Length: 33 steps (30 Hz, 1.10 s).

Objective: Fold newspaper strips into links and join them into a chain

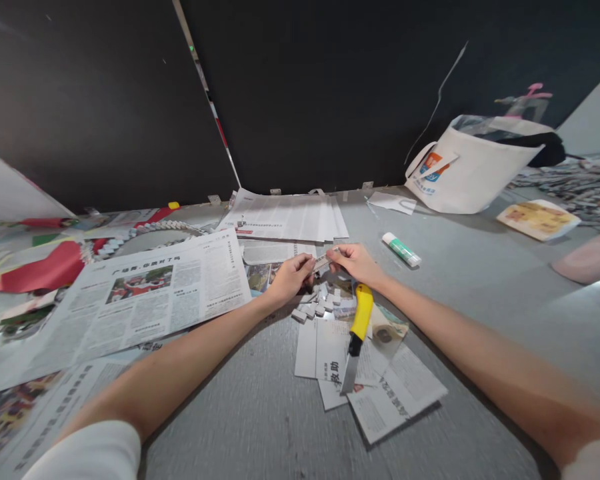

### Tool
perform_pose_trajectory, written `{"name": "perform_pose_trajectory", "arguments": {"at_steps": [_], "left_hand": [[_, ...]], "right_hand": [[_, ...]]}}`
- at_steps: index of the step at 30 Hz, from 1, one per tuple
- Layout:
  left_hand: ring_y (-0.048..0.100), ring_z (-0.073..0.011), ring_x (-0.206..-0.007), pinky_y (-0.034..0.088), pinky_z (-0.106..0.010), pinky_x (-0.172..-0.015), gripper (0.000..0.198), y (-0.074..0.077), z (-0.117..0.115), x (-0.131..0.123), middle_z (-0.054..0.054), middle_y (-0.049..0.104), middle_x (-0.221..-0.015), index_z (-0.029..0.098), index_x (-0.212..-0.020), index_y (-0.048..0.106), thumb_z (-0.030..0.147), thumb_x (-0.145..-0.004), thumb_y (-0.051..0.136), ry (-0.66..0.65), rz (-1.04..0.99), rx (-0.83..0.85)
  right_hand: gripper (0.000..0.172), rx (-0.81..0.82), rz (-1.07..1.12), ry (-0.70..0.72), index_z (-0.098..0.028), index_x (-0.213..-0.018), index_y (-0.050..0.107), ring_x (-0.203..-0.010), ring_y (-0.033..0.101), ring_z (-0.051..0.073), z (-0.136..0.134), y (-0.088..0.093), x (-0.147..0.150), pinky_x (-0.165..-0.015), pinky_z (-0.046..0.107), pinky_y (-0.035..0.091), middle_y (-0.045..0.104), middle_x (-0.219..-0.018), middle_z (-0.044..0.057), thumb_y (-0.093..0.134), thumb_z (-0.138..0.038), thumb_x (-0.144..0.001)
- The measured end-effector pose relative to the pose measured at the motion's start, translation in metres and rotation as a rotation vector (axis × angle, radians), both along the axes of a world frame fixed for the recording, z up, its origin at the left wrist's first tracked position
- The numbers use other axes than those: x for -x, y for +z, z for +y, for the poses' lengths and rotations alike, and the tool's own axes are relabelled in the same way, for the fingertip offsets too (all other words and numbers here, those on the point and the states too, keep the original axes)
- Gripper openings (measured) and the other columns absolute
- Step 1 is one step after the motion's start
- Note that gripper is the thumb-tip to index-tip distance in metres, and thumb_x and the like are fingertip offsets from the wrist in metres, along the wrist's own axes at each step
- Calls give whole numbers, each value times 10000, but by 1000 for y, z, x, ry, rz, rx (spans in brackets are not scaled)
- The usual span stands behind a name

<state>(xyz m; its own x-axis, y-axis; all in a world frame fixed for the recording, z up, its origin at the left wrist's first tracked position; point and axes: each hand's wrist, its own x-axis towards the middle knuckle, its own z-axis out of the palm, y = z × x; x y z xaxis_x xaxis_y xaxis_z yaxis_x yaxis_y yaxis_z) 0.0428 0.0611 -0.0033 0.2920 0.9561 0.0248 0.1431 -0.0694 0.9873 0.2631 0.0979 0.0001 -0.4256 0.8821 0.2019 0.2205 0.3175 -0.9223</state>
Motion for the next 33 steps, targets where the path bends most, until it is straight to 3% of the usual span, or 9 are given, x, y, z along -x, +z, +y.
{"name": "perform_pose_trajectory", "arguments": {"at_steps": [23,33], "left_hand": [[581,-148,-588,430,-269,-582,545,-2,1,2,-43,741,-715,163,-1027,715,673,-840,760,21,-31,-16],[629,-167,-624,411,-270,-562,463,2,0,2,-41,756,-774,173,-1054,717,614,-950,622,54,-22,13]], "right_hand": [[591,2,30,31,-205,-719,739,-646,585,182,3,-2,0,-666,320,468,730,-711,61,661,-745,-948],[554,31,46,28,-192,-787,736,-673,612,178,0,1,-1,-680,306,482,743,-750,50,670,-717,-952]]}}
